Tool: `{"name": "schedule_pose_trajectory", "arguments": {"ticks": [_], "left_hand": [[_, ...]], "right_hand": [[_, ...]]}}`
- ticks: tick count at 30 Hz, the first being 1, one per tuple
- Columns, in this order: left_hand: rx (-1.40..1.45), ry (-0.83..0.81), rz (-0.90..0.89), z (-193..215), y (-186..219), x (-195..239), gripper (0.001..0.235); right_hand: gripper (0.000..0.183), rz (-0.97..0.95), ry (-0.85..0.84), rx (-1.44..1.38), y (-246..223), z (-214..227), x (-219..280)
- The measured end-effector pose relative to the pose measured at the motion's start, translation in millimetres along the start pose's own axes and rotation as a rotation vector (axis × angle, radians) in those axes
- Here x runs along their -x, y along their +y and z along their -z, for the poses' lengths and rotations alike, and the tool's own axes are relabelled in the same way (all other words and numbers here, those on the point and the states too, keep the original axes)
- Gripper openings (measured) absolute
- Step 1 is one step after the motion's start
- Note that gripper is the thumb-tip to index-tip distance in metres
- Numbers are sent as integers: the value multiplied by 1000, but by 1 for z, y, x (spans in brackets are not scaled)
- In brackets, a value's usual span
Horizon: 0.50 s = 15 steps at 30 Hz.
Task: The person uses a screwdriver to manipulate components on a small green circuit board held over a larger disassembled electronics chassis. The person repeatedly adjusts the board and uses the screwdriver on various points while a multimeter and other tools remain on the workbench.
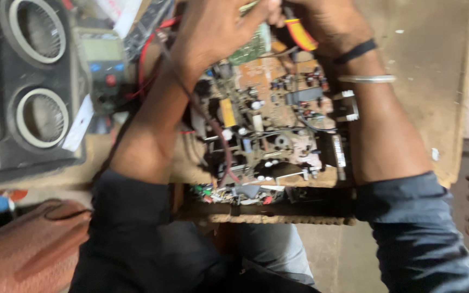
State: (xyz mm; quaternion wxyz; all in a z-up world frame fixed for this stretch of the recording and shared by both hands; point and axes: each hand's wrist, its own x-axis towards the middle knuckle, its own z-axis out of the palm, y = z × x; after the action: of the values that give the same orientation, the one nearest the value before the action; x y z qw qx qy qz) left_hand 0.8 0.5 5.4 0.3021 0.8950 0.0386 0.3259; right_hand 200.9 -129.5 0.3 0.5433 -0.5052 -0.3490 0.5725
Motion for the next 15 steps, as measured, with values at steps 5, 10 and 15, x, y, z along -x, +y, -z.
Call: {"name": "schedule_pose_trajectory", "arguments": {"ticks": [5, 10, 15], "left_hand": [[-188, -5, 13, 13, 24, -6, 15], [-294, -60, 133, 15, 41, -16, 18], [-259, -53, 141, 11, 47, -22, 20]], "right_hand": [[25, 164, -31, -11, 6, 2, -18], [32, 325, -163, 52, 5, 7, -32], [32, 348, -209, -26, 6, 6, -34]]}}
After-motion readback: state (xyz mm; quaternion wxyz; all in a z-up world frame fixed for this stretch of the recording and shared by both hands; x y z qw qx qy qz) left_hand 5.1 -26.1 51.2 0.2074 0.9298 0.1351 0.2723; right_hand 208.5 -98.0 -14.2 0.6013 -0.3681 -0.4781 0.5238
